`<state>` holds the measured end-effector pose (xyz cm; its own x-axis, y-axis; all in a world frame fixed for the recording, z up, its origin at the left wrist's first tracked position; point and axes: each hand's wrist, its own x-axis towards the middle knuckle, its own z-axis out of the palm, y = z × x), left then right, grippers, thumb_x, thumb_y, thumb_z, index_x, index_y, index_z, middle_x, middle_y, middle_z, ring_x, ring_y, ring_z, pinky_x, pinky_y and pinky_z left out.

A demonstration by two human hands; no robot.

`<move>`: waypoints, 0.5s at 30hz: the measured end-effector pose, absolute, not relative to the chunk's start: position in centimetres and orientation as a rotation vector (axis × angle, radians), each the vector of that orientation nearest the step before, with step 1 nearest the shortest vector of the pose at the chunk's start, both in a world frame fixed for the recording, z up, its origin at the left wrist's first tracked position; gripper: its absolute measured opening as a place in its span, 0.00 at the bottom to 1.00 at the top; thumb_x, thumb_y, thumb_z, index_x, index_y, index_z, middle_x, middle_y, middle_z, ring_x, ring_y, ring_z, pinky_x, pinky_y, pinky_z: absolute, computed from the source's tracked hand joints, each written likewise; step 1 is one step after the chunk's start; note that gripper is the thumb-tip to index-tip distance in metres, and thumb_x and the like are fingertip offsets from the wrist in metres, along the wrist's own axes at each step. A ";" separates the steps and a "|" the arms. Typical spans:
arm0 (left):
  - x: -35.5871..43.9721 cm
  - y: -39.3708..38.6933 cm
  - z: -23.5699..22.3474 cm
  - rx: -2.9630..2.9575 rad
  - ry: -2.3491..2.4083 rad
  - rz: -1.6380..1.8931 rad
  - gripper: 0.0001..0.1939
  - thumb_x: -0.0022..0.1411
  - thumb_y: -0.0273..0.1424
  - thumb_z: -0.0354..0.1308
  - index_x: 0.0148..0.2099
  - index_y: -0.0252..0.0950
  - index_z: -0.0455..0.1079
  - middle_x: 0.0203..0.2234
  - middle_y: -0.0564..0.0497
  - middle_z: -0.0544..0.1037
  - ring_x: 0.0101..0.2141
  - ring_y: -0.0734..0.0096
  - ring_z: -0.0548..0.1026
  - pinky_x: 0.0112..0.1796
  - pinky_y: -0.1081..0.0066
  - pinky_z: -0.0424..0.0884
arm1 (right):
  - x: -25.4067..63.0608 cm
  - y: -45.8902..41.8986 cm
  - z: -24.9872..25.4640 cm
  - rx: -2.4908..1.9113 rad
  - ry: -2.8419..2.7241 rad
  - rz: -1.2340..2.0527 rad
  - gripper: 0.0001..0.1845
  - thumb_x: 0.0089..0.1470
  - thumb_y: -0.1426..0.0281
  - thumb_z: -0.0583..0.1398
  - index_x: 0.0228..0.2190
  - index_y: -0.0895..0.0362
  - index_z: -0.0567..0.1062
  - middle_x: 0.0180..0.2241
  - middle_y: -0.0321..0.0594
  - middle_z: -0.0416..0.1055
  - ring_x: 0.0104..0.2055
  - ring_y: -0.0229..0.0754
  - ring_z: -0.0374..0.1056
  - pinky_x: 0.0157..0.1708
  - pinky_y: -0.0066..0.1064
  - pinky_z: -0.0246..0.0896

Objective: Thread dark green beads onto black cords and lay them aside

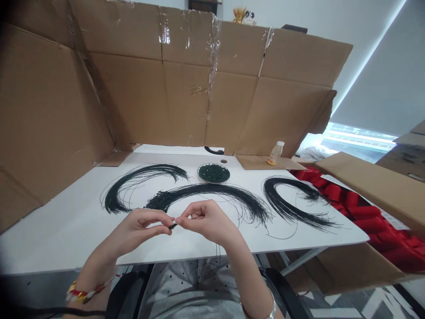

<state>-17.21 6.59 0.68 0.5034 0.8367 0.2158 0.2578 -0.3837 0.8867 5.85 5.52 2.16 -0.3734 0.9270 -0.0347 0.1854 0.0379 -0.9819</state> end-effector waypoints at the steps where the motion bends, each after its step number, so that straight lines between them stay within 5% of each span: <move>1: -17.3 6.6 0.7 1.906 0.903 0.857 0.05 0.60 0.32 0.67 0.33 0.40 0.83 0.33 0.49 0.87 0.36 0.62 0.82 0.40 0.69 0.74 | 5.8 5.5 2.1 -1.147 -1.644 1.392 0.19 0.45 0.57 0.74 0.24 0.58 0.78 0.17 0.23 0.42 0.22 0.32 0.37 0.22 0.31 0.29; 9: -16.4 6.3 0.8 2.084 0.902 0.701 0.07 0.64 0.33 0.63 0.36 0.40 0.81 0.34 0.51 0.86 0.36 0.65 0.81 0.39 0.72 0.72 | 7.5 3.5 2.3 -1.200 -1.853 1.356 0.17 0.57 0.56 0.68 0.31 0.56 0.76 0.20 0.26 0.51 0.24 0.34 0.45 0.23 0.30 0.37; 15: -19.5 7.0 0.0 2.133 1.132 0.895 0.10 0.62 0.43 0.65 0.36 0.44 0.82 0.36 0.50 0.87 0.39 0.59 0.83 0.40 0.71 0.75 | 17.7 -0.9 3.9 -1.278 -2.024 1.324 0.20 0.66 0.51 0.58 0.37 0.55 0.77 0.26 0.33 0.59 0.29 0.38 0.53 0.29 0.31 0.49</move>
<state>-19.50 7.02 0.02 0.4208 0.8579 0.2948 0.4848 -0.4874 0.7262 17.69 -0.85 3.90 -0.4997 0.8546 -0.1413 0.4720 0.1319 -0.8717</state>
